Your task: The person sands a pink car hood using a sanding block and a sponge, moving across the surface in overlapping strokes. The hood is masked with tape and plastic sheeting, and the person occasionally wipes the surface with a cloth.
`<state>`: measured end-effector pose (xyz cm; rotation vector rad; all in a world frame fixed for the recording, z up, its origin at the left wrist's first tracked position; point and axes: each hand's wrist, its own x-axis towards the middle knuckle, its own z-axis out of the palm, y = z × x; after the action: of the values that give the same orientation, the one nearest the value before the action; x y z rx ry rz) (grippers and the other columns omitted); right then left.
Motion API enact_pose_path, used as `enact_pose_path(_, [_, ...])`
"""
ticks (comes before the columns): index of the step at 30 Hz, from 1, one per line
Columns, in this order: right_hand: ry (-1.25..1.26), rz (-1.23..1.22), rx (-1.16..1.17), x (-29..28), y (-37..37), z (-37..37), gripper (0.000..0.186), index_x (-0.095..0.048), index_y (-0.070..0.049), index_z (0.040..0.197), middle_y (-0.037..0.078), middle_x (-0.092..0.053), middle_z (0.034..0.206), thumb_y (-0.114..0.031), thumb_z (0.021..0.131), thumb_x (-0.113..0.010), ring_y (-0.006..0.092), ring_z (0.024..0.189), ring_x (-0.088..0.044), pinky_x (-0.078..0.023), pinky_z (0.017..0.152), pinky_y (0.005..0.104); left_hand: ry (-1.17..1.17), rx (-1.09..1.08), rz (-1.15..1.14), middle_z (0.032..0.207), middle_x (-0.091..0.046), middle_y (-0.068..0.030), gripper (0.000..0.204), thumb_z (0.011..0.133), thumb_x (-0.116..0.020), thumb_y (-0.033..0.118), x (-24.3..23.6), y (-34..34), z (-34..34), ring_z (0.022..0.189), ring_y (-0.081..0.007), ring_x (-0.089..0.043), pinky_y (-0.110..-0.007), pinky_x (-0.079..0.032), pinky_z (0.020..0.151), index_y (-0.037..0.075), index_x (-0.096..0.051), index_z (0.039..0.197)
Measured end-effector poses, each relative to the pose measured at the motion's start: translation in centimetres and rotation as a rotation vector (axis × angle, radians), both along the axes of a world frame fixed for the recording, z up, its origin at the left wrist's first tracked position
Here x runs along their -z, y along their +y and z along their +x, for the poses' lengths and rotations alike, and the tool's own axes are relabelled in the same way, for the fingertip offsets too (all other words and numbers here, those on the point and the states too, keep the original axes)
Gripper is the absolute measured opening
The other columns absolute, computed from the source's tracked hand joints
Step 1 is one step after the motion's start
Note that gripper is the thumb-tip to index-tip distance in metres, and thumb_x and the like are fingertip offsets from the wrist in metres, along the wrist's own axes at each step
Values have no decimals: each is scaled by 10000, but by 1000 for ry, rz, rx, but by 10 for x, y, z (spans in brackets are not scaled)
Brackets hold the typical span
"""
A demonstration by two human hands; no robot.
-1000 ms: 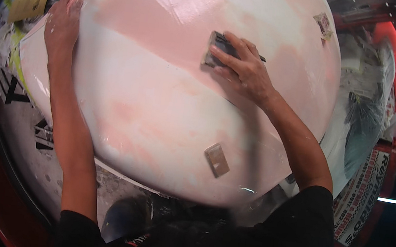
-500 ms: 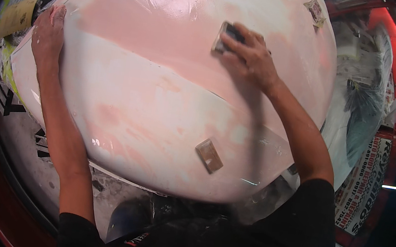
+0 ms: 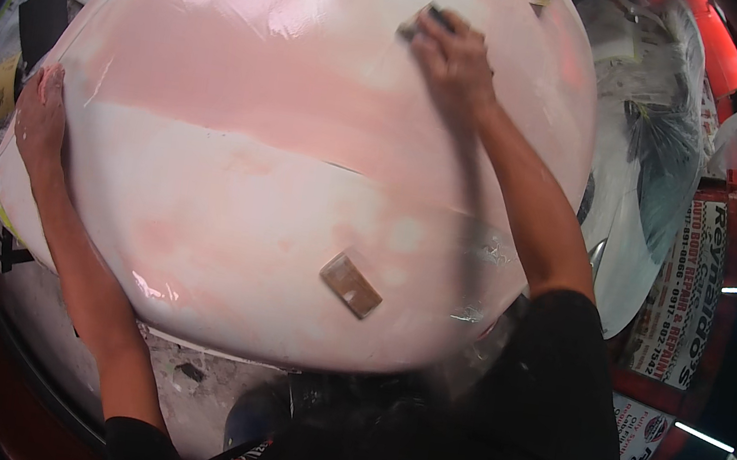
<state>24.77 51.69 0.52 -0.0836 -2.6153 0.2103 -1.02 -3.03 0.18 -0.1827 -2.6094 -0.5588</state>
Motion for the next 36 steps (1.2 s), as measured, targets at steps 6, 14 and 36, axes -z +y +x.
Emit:
enact_pose_path(6, [-2, -9, 68, 4, 19, 23, 420, -719, -114, 1281, 228, -641, 1324, -350, 934, -692, 424, 1198, -612, -447, 1047, 476, -74, 21, 13, 1316, -667, -200, 587, 1017, -533, 510, -10, 10, 3, 1240, -393, -601, -433, -441, 1070, 16, -659, 1307])
enact_pose_path(14, [-56, 23, 100, 5, 67, 67, 428, -687, -138, 1354, 200, -616, 1409, -265, 946, -710, 379, 1281, -581, -419, 1116, 428, -85, 6, -44, 1356, -658, -180, 653, 1007, -536, 569, 6, -19, -19, 1271, -359, -606, -412, -444, 1081, 31, -627, 1367])
enact_pose_path(36, [-47, 12, 200, 25, 68, 116, 402, -715, -128, 1300, 224, -589, 1418, -348, 965, -675, 381, 1264, -582, -426, 1093, 488, -111, -46, -163, 1367, -669, -139, 774, 931, -588, 668, 13, -40, -50, 1264, -348, -621, -416, -446, 1082, 76, -592, 1429])
